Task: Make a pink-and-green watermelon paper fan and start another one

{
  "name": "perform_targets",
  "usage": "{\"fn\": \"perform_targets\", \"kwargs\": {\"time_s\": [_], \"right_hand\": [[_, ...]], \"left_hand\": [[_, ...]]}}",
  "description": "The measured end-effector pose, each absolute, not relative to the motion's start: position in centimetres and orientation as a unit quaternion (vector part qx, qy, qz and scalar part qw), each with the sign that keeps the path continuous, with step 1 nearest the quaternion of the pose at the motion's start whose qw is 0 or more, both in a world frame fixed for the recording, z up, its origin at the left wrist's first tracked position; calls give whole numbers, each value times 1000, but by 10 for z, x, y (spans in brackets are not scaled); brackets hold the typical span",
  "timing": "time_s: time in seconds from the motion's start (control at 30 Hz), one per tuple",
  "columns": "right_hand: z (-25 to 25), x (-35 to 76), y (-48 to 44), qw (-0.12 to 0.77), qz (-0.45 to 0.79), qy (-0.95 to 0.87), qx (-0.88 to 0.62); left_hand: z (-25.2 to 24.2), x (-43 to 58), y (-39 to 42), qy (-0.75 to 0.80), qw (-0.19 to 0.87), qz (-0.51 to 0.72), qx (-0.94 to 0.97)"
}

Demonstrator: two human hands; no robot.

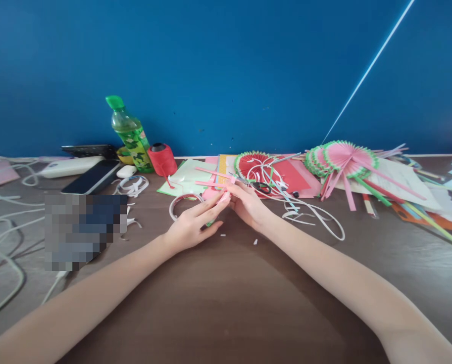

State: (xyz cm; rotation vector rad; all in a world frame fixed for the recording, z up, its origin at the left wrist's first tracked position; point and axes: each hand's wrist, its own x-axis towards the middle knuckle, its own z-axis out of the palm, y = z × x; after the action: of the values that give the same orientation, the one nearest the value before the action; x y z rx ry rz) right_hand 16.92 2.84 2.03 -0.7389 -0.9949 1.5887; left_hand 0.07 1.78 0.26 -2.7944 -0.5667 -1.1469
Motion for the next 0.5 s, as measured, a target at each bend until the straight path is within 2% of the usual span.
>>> {"fn": "perform_targets", "kwargs": {"time_s": [0.3, 0.5], "right_hand": [[21, 169, 28, 522, 673, -399, -340], [15, 171, 32, 507, 667, -433, -333]], "left_hand": [[4, 0, 18, -160, 93, -357, -916], [4, 0, 18, -167, 89, -356, -915]]}}
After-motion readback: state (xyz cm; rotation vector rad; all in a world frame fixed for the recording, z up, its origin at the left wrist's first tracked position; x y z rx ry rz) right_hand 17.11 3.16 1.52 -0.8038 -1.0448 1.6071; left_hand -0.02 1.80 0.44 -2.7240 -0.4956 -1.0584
